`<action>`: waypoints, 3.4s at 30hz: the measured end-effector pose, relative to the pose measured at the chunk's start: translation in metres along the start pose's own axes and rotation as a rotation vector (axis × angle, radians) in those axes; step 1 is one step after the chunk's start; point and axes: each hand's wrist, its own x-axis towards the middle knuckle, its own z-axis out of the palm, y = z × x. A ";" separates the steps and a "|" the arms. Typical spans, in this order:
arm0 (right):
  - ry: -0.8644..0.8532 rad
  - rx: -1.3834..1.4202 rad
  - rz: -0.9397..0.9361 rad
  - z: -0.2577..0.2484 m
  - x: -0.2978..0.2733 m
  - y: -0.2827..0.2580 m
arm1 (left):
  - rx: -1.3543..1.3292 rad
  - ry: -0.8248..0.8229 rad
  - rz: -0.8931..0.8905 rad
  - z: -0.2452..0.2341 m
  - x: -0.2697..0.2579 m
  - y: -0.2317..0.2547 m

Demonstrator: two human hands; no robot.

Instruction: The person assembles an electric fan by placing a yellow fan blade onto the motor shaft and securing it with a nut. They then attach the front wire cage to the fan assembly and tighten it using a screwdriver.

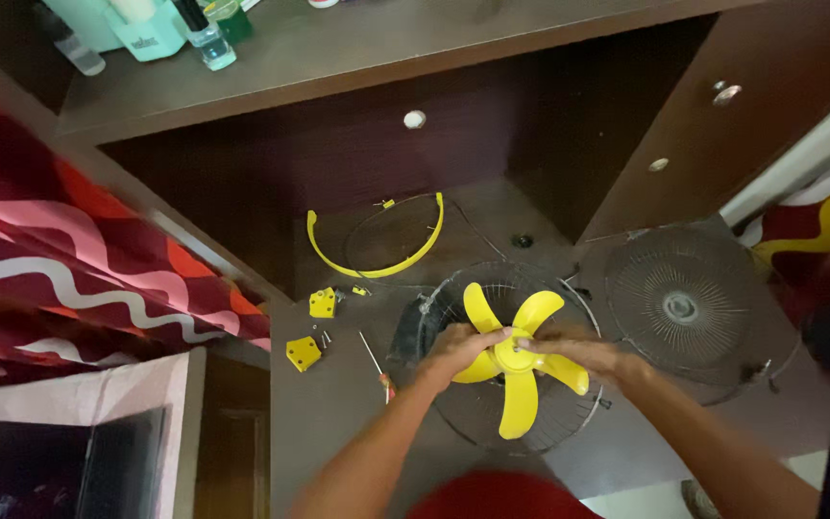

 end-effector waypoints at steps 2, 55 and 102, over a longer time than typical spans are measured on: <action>-0.011 0.042 0.031 -0.001 0.000 -0.001 | -0.019 -0.035 -0.043 -0.001 0.007 0.000; 0.001 0.029 0.079 0.003 0.015 0.021 | 0.108 0.049 -0.143 0.015 0.006 -0.019; 0.109 0.047 0.088 0.009 0.011 0.033 | 0.111 0.065 -0.105 0.014 -0.007 -0.016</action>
